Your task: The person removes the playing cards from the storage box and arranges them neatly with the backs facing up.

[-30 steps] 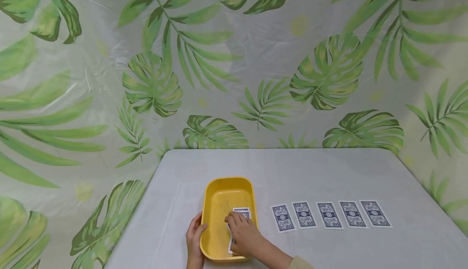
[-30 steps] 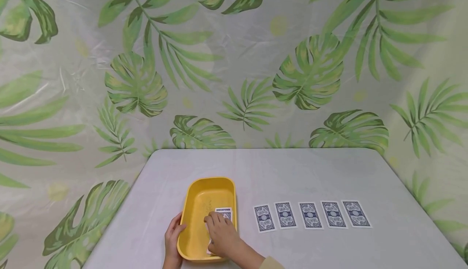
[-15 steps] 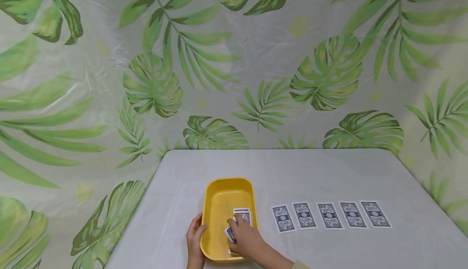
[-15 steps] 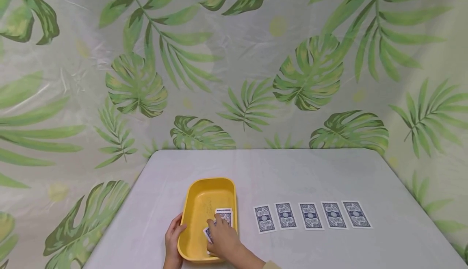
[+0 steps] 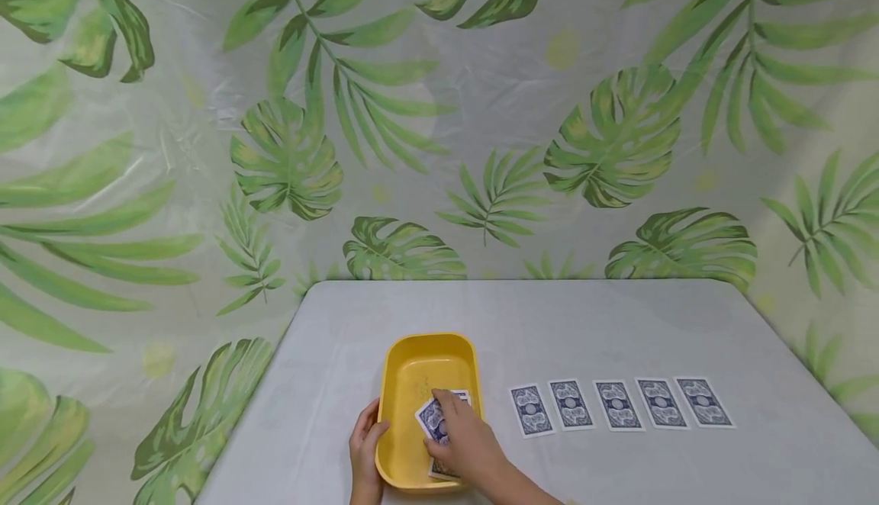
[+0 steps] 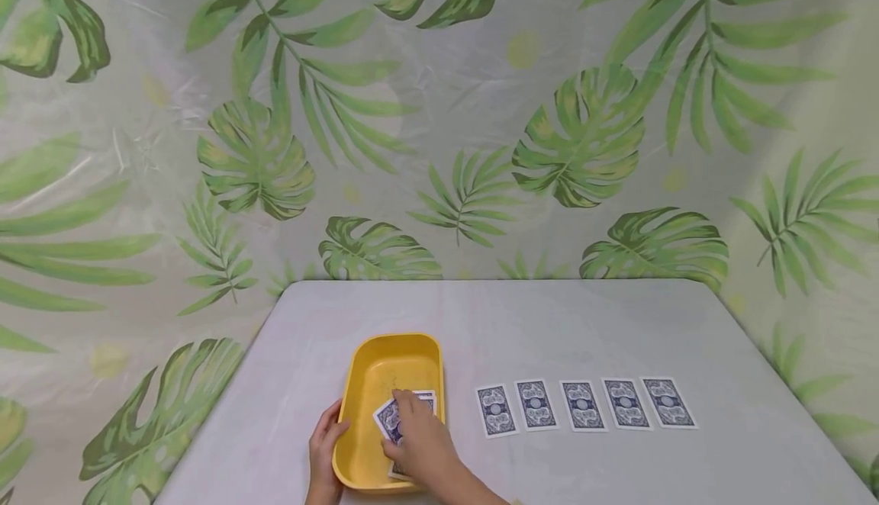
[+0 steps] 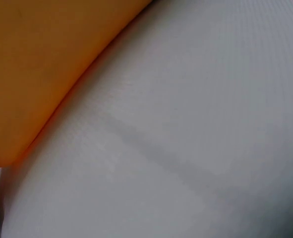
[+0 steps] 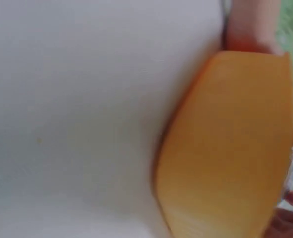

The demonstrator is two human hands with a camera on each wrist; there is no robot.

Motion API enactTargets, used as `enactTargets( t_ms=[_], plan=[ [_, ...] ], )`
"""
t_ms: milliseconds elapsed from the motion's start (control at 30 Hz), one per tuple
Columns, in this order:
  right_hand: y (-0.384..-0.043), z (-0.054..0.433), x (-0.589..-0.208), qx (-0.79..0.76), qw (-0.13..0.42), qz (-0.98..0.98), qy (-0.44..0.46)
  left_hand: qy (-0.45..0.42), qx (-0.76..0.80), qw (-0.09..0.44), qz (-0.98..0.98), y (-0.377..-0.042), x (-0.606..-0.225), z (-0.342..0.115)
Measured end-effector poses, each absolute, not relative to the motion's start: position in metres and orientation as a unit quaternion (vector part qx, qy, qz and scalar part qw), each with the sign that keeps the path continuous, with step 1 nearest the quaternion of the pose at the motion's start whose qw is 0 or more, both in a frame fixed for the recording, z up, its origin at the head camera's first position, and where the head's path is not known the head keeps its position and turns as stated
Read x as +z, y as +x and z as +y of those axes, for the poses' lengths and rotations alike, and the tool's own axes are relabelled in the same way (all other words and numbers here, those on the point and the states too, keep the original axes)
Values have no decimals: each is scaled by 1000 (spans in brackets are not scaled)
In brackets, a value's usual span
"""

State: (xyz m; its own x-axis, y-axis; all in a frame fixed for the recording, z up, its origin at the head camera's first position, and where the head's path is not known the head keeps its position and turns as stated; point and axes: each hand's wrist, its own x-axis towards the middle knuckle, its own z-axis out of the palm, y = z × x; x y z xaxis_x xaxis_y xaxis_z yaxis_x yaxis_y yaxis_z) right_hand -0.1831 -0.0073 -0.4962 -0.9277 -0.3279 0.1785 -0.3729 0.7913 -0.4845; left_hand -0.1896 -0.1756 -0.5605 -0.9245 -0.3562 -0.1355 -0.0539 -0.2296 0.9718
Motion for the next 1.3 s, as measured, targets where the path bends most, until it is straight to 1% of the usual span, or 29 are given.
enactTargets(
  t_ms=[133, 233, 300, 433, 567, 800, 1100, 1300],
  plan=[
    [-180, 9, -477, 331, 89, -933, 112, 169, -767, 96, -611, -190, -560, -175],
    [-179, 26, -467, 344, 121, -930, 48, 172, -768, 97, -609, -189, -560, -176],
    [-178, 37, -464, 335, 122, -934, 11, 176, -766, 99, -610, -189, -559, -177],
    [-174, 58, -465, 318, 78, -943, -50, 183, -760, 97, -616, -189, -560, -178],
    [-169, 75, -478, 288, 36, -953, -86, 178, -767, 97, -609, -189, -560, -178],
    [-158, 90, -511, 224, -1, -971, -84, 174, -768, 96, -609, -189, -561, -177],
    [-152, 97, -543, 193, -94, -974, -76, 176, -765, 95, -612, -190, -560, -175],
    [-152, 103, -553, 187, -116, -974, -62, 180, -759, 94, -618, -190, -560, -175]
  ],
)
